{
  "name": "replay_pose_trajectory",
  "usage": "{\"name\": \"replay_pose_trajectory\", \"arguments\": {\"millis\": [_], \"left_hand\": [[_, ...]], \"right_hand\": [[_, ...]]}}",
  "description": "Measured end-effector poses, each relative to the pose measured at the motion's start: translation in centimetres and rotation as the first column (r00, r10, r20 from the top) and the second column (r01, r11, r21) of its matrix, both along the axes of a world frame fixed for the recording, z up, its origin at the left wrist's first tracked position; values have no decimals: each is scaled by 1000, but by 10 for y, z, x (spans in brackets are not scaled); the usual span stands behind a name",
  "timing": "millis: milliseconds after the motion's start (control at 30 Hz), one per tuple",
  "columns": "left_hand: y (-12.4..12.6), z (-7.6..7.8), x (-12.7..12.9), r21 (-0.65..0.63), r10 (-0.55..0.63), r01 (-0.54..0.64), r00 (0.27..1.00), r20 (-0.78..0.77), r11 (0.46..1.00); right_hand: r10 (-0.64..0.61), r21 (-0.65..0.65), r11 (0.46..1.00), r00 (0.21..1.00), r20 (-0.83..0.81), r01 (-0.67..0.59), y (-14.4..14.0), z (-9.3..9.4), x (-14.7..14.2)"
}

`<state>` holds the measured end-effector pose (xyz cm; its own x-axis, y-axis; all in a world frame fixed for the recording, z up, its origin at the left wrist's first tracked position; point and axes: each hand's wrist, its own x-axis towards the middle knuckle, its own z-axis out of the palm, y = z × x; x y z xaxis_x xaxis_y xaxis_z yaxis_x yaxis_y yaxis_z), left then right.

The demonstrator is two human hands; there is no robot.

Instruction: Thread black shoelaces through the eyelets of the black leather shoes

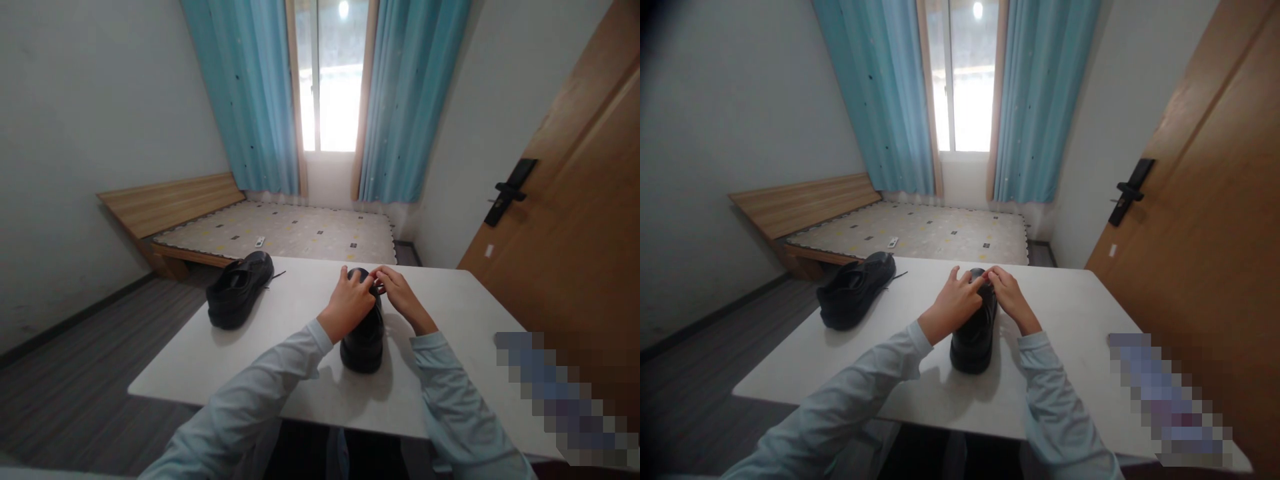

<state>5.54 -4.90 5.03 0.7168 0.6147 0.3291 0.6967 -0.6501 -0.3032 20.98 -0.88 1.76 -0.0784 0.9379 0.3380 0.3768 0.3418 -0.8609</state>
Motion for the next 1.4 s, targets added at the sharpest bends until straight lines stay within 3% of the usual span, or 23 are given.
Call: {"name": "replay_pose_trajectory", "arguments": {"millis": [433, 600, 700, 800, 933, 1133, 1300, 1400], "left_hand": [[-3, 0, 7, 13, -18, 18, 999, -29, 1000], [1, -4, -1, 3, -86, 86, 996, 5, 996], [7, -8, -13, -110, -105, 114, 990, 90, 987], [12, -11, -26, -286, -92, 162, 965, 245, 944], [17, -12, -39, -343, -70, 299, 834, 548, 891], [15, -9, -34, -427, 191, 348, 543, 818, 835], [11, -5, -23, -412, 276, 400, 356, 893, 819], [4, -2, -18, -372, 289, 496, 237, 927, 785]], "right_hand": [[4, -37, 999, 995, -95, -7, 0, 1, 1], [3, -64, 998, 990, -138, -12, 0, 5, 1], [3, -29, 1000, 990, -139, -7, -4, 9, 2], [64, 48, 997, 991, -120, -58, -8, 11, 5], [251, 77, 966, 968, -31, -248, -9, 7, 9], [402, 43, 913, 914, 62, -405, -9, -2, 2], [328, 41, 943, 942, 72, -331, -11, -4, -12], [241, 66, 967, 968, 74, -246, -12, -5, -18]]}}
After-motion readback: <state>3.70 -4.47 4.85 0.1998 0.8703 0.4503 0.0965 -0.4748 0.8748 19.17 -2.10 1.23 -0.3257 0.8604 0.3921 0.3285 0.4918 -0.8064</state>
